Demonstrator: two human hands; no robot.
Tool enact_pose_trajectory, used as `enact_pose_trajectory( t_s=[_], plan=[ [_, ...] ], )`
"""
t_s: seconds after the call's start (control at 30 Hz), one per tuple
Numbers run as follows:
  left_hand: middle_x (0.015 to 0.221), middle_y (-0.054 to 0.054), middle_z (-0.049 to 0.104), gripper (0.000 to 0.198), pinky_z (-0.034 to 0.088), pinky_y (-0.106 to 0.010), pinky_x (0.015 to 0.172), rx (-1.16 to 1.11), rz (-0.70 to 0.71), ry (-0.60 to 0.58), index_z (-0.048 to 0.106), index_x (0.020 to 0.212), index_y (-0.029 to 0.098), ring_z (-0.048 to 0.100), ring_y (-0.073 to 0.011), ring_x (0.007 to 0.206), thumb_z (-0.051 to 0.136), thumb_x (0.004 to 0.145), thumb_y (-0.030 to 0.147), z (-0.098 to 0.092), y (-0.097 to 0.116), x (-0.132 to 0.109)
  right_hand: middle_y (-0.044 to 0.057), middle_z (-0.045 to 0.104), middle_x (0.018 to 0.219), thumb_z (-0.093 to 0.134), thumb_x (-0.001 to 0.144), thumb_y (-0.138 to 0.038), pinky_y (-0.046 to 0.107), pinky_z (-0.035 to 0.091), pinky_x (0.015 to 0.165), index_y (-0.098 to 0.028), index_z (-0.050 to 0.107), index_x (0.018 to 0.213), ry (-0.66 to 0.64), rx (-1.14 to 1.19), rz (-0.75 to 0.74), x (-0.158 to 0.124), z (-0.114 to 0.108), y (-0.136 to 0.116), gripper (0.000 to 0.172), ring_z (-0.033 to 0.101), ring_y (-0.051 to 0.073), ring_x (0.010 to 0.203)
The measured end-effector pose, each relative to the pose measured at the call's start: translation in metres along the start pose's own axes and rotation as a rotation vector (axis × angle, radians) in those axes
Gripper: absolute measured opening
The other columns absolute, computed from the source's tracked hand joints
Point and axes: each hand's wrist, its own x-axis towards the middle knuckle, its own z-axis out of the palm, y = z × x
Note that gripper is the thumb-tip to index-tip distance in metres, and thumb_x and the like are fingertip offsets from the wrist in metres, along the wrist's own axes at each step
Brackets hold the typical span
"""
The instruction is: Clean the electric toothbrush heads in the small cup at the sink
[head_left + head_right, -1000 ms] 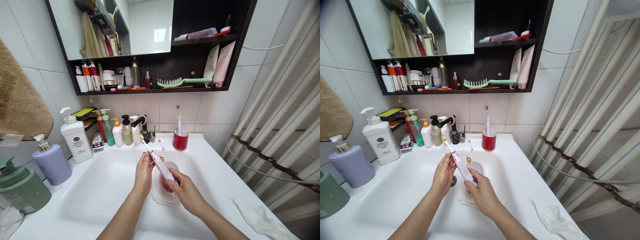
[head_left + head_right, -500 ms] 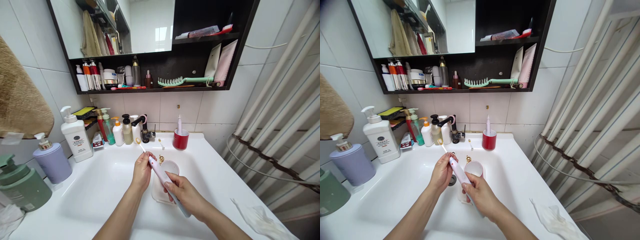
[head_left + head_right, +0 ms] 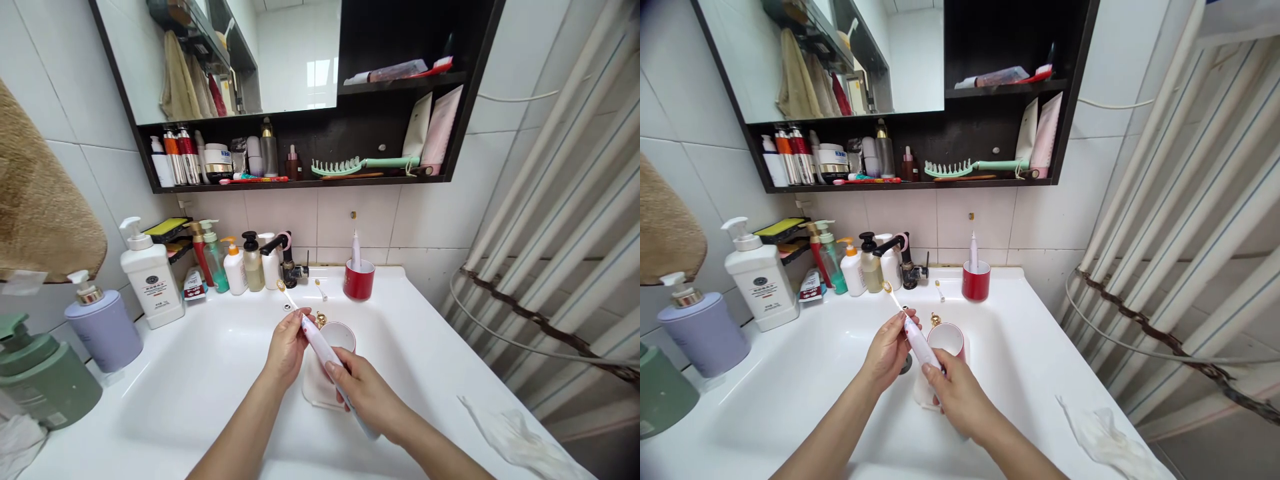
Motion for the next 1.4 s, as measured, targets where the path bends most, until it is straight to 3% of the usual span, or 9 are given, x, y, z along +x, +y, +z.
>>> enact_pose_trajectory(
  t_s=[0.27, 0.5, 0.67, 0.9, 1.2, 1.4],
  plan=[
    [0.061, 0.0, 0.053, 0.022, 0.036, -0.02, 0.057, 0.003, -0.008, -0.008, 0.051, 0.074, 0.014, 0.049, -0.0075, 0.057, 0.051, 0.061, 0.031, 0.0002, -0.0002, -0.0001, -0.001, 0.043, 0.064, 0.032, 0.069, -0.044, 0.019, 0.032, 0.04, -0.017, 0.041, 0.07, -0.038, 0.078, 0.043, -0.0012, -0.0001, -0.0031, 0.029, 0.039, 0.006, 0.045],
    [0.06, 0.0, 0.053, 0.017, 0.036, -0.02, 0.056, 0.042, 0.004, -0.047, 0.048, 0.066, 0.015, 0.048, -0.008, 0.058, 0.047, 0.063, 0.031, 0.0037, -0.0006, -0.0022, -0.003, 0.039, 0.057, 0.032, 0.071, -0.039, 0.019, 0.03, 0.04, -0.017, 0.042, 0.066, -0.013, 0.032, -0.011, 0.0, -0.0007, -0.0017, 0.025, 0.036, 0.006, 0.043],
    [0.06, 0.0, 0.053, 0.016, 0.036, -0.02, 0.057, 0.068, 0.008, -0.066, 0.048, 0.064, 0.015, 0.048, -0.0083, 0.058, 0.046, 0.065, 0.031, 0.0035, -0.0011, -0.0041, -0.003, 0.036, 0.055, 0.032, 0.071, -0.034, 0.02, 0.03, 0.043, -0.017, 0.042, 0.064, 0.009, -0.075, -0.071, 0.0026, -0.0038, -0.0002, 0.02, 0.035, 0.007, 0.047],
    [0.064, -0.001, 0.054, 0.019, 0.036, -0.02, 0.061, 0.113, 0.057, -0.018, 0.051, 0.069, 0.014, 0.048, -0.0076, 0.062, 0.046, 0.064, 0.031, -0.0014, -0.0003, -0.0005, -0.004, 0.036, 0.054, 0.032, 0.071, -0.028, 0.021, 0.028, 0.048, -0.02, 0.045, 0.069, 0.138, -0.323, -0.175, 0.0012, -0.0059, -0.0062, 0.015, 0.032, 0.009, 0.05],
    [0.057, 0.001, 0.052, 0.018, 0.035, -0.019, 0.055, 0.121, 0.065, -0.039, 0.049, 0.061, 0.014, 0.045, -0.0059, 0.054, 0.046, 0.064, 0.031, 0.0025, 0.0034, -0.0023, -0.003, 0.034, 0.056, 0.032, 0.071, -0.035, 0.019, 0.028, 0.043, -0.016, 0.043, 0.067, -0.044, -0.064, -0.083, 0.0007, -0.0046, -0.0039, 0.023, 0.034, 0.006, 0.046],
    [0.061, 0.001, 0.053, 0.02, 0.036, -0.018, 0.057, 0.119, 0.076, 0.005, 0.052, 0.068, 0.014, 0.046, -0.0057, 0.058, 0.047, 0.063, 0.032, 0.0002, 0.0028, -0.0007, -0.004, 0.034, 0.055, 0.034, 0.07, -0.035, 0.019, 0.031, 0.046, -0.017, 0.045, 0.069, 0.033, -0.135, -0.107, 0.0019, -0.0033, -0.0048, 0.021, 0.033, 0.007, 0.048]
  ],
)
